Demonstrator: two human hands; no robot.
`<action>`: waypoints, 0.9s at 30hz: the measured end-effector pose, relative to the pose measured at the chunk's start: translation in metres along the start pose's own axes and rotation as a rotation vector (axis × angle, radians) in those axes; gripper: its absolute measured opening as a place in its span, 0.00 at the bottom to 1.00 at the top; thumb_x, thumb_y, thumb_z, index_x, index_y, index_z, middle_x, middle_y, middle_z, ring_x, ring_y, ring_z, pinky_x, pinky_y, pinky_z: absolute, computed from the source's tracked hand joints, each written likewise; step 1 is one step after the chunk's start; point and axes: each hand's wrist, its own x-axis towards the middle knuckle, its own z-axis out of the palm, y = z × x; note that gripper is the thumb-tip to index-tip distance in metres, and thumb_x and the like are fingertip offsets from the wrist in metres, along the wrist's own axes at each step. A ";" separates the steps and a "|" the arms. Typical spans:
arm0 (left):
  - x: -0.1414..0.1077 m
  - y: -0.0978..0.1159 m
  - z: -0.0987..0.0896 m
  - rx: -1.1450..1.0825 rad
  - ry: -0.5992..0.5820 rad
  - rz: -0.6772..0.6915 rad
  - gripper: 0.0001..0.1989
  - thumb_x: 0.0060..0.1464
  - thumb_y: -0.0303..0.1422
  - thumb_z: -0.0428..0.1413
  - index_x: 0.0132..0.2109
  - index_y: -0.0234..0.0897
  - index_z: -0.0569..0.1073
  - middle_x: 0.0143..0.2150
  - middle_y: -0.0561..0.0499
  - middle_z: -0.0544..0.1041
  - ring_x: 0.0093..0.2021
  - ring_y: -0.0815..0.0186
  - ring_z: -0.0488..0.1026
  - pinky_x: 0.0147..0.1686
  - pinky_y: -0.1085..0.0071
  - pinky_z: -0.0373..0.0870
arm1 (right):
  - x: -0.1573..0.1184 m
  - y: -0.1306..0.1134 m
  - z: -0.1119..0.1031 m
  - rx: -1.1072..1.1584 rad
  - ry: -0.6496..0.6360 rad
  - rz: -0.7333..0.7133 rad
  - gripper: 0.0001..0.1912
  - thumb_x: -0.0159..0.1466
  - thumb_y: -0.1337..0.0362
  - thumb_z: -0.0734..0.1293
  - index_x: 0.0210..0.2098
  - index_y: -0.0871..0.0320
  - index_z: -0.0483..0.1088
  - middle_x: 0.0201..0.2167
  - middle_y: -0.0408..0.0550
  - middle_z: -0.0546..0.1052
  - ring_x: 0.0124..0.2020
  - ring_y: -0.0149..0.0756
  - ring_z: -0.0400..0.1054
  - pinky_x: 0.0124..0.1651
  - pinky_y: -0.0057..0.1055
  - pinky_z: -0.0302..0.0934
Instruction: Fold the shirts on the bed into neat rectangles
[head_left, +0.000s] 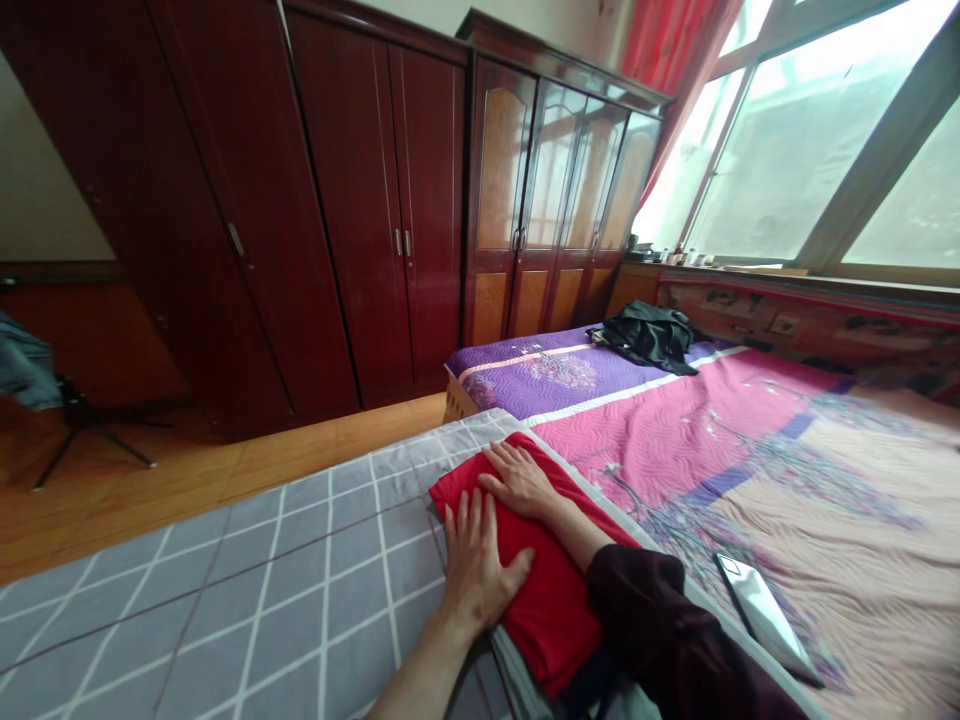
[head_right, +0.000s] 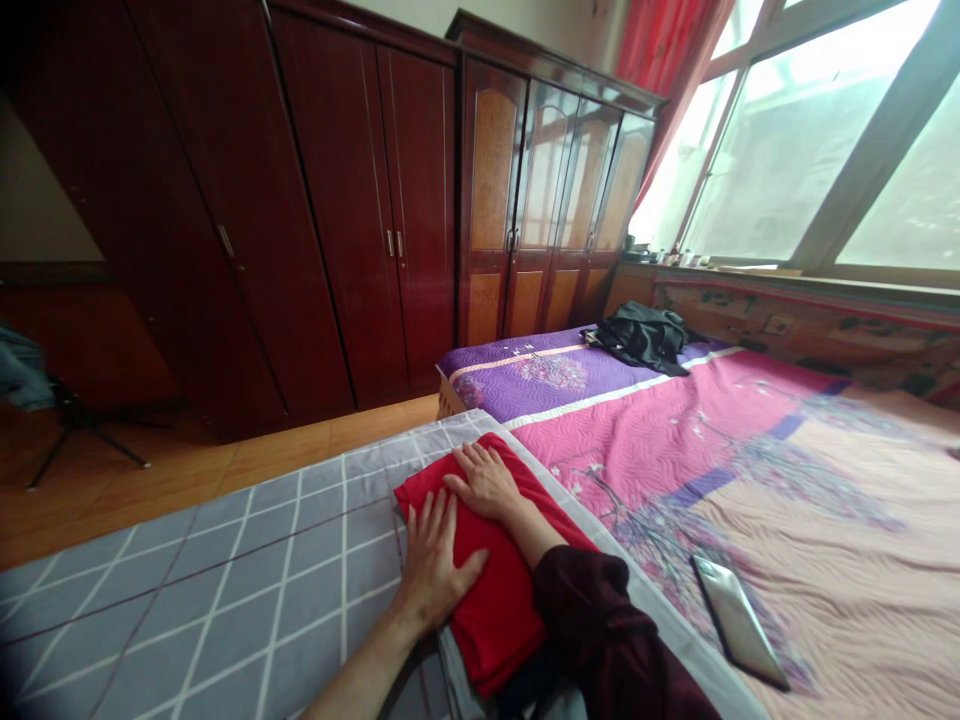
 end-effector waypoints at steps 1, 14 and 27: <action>0.000 0.000 -0.001 -0.004 0.003 -0.008 0.44 0.53 0.53 0.48 0.68 0.27 0.50 0.70 0.39 0.44 0.69 0.48 0.35 0.65 0.46 0.31 | 0.005 0.006 0.000 -0.012 0.011 0.046 0.31 0.68 0.47 0.52 0.63 0.58 0.56 0.64 0.56 0.58 0.65 0.44 0.48 0.64 0.44 0.41; -0.002 -0.003 0.001 -0.032 0.055 -0.041 0.40 0.57 0.49 0.47 0.67 0.27 0.50 0.69 0.35 0.43 0.69 0.46 0.34 0.62 0.43 0.41 | -0.106 0.046 -0.001 -0.051 0.069 0.362 0.31 0.68 0.50 0.50 0.63 0.63 0.57 0.62 0.58 0.60 0.63 0.44 0.53 0.62 0.43 0.48; 0.002 -0.011 0.010 0.050 0.248 -0.189 0.35 0.60 0.51 0.44 0.65 0.30 0.59 0.68 0.35 0.49 0.67 0.39 0.42 0.62 0.46 0.45 | -0.201 0.031 0.042 -0.087 0.484 0.541 0.32 0.67 0.49 0.50 0.62 0.64 0.58 0.64 0.59 0.57 0.65 0.48 0.47 0.63 0.47 0.47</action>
